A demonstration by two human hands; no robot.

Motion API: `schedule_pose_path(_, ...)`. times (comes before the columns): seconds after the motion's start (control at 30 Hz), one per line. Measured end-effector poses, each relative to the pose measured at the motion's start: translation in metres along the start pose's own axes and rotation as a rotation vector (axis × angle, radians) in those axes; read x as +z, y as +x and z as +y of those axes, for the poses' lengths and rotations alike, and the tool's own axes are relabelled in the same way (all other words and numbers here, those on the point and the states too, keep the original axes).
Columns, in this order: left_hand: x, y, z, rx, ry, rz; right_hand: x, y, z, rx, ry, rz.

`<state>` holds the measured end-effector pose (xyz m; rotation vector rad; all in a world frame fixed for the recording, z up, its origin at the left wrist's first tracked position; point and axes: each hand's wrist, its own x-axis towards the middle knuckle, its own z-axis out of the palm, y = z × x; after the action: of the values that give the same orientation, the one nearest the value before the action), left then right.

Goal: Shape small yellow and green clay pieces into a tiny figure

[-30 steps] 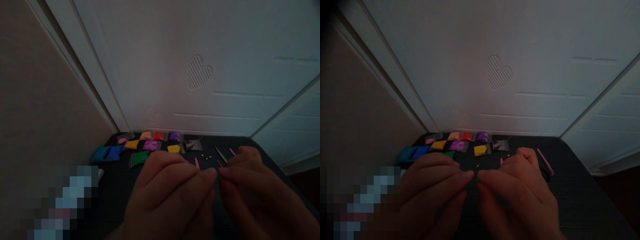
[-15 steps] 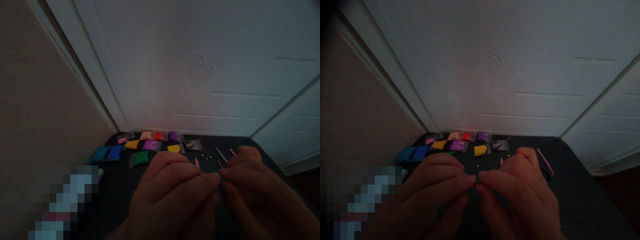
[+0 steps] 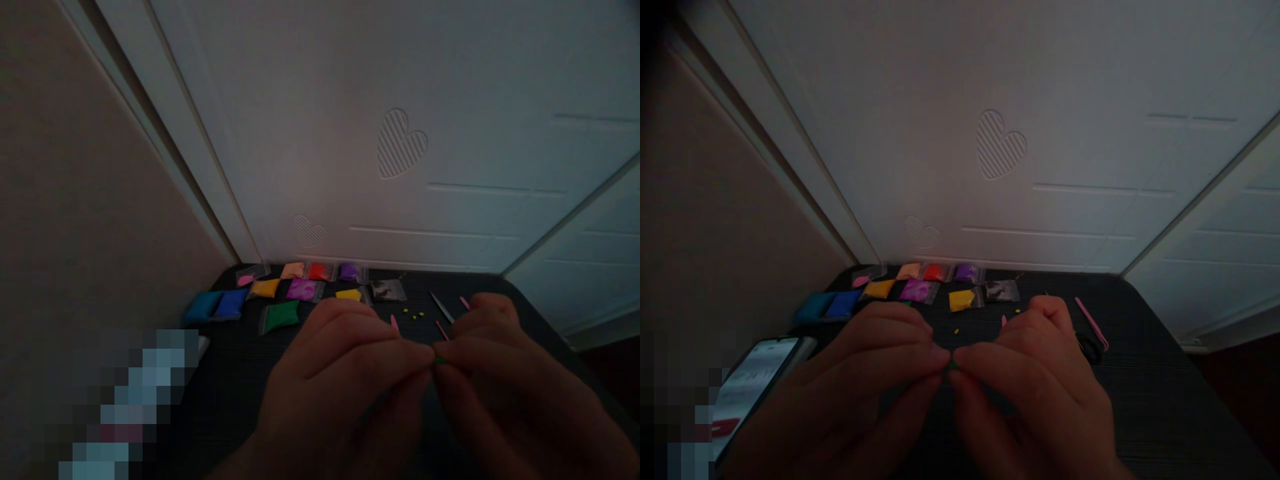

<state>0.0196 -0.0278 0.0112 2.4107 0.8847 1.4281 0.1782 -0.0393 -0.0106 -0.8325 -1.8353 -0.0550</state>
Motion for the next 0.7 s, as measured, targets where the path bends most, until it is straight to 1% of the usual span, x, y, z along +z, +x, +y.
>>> schedule_pose_path(0.07, -0.0002, -0.0007, -0.0008, 0.010, -0.005, 0.005, 0.0003, -0.0012, 0.0001, 0.009, 0.016, 0.004)
schedule_pose_path(0.2, 0.0022, -0.0040, -0.0023, -0.014, -0.021, 0.056, 0.0003, -0.0004, 0.0001, 0.026, 0.029, 0.007)
schedule_pose_path(0.43, 0.0014, -0.0017, -0.0005, -0.041, -0.047, 0.037, 0.0002, 0.0050, -0.0024, 0.012, 0.033, -0.022)
schedule_pose_path(0.5, 0.0014, -0.0024, -0.0002, -0.105, -0.081, 0.054, 0.0013, 0.0032, -0.0016, 0.007, 0.048, -0.005)
schedule_pose_path(0.57, 0.0019, -0.0036, -0.0011, -0.207, -0.151, 0.051, 0.0020, 0.0004, 0.0004, -0.010, 0.070, 0.040)
schedule_pose_path(0.63, 0.0018, -0.0038, -0.0033, -0.312, -0.250, 0.002, 0.0016, -0.0020, 0.0032, -0.019, 0.068, 0.034)
schedule_pose_path(0.7, 0.0010, -0.0025, -0.0059, -0.409, -0.346, -0.067, 0.0001, -0.0035, 0.0056, -0.041, 0.024, -0.026)
